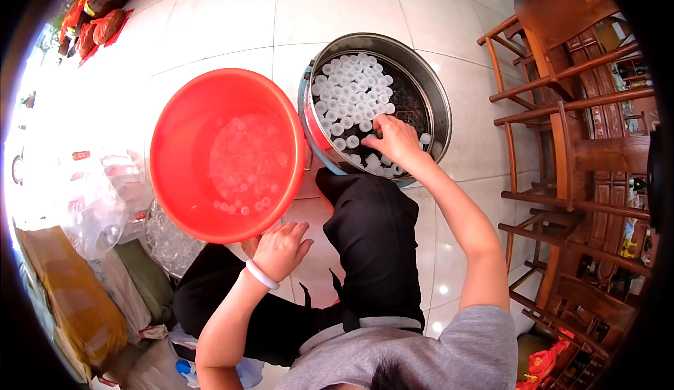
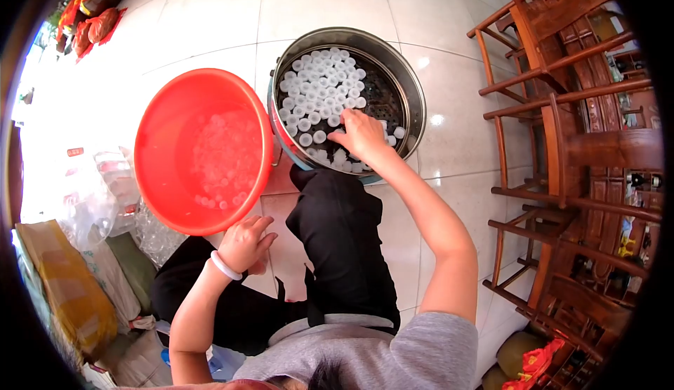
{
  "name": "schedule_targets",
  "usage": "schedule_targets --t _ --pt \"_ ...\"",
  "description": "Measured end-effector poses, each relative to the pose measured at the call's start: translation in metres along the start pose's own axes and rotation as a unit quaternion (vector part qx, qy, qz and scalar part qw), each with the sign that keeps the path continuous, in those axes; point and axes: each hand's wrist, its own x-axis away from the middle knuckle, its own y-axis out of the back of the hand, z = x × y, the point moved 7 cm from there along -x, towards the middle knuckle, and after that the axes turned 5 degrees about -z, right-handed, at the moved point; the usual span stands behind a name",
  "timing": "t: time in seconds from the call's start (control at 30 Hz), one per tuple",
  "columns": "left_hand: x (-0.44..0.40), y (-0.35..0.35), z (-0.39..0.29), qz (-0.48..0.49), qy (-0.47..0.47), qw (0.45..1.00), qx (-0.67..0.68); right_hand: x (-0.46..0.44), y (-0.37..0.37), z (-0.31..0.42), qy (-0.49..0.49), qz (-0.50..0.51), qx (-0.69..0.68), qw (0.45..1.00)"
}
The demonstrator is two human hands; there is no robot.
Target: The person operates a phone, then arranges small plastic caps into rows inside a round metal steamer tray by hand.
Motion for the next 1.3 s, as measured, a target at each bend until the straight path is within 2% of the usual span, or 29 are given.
schedule_targets --t 0.03,0.13,0.2,0.27,0.4,0.53,0.6,0.7,0.93,1.03,1.1,1.3 --pt "0.0 0.0 0.0 -0.002 -0.003 1.0 0.001 0.0 -0.005 0.0 -0.022 0.036 0.015 0.999" --pt "0.0 0.001 -0.001 0.006 0.006 1.0 -0.003 0.001 -0.013 -0.004 -0.019 0.044 0.001 0.999" --pt "0.001 0.001 0.002 0.004 0.009 1.0 -0.003 0.003 -0.011 -0.003 0.003 0.031 -0.035 0.999" --pt "0.001 -0.001 0.002 0.004 0.01 1.0 0.0 0.004 -0.006 -0.002 0.008 0.025 -0.132 0.991" --pt "0.0 -0.001 0.001 0.006 0.009 1.0 -0.003 0.006 -0.001 -0.005 0.021 -0.037 -0.174 0.984" --pt "-0.001 -0.001 0.001 0.014 0.017 1.0 -0.008 0.007 -0.003 -0.004 0.05 -0.037 -0.172 0.983" --pt "0.0 -0.002 0.002 0.017 0.013 1.0 -0.014 0.009 0.002 0.005 0.108 -0.077 -0.093 0.987" --pt "0.0 -0.004 0.002 0.021 0.01 1.0 -0.02 0.007 -0.009 -0.001 0.067 -0.038 -0.17 0.982" --pt "-0.002 -0.004 0.003 0.029 0.023 0.999 -0.006 0.009 -0.011 0.006 0.073 -0.051 -0.154 0.984" --pt "-0.002 -0.005 0.004 0.03 0.025 0.999 -0.008 0.003 -0.005 0.013 0.086 -0.056 -0.129 0.986" --pt "-0.002 -0.005 0.003 0.033 0.027 0.999 -0.009 0.0 0.001 0.02 0.127 -0.091 -0.113 0.981" --pt "-0.003 -0.005 0.004 0.035 0.03 0.999 -0.006 -0.008 -0.009 0.023 0.149 -0.059 -0.114 0.98"
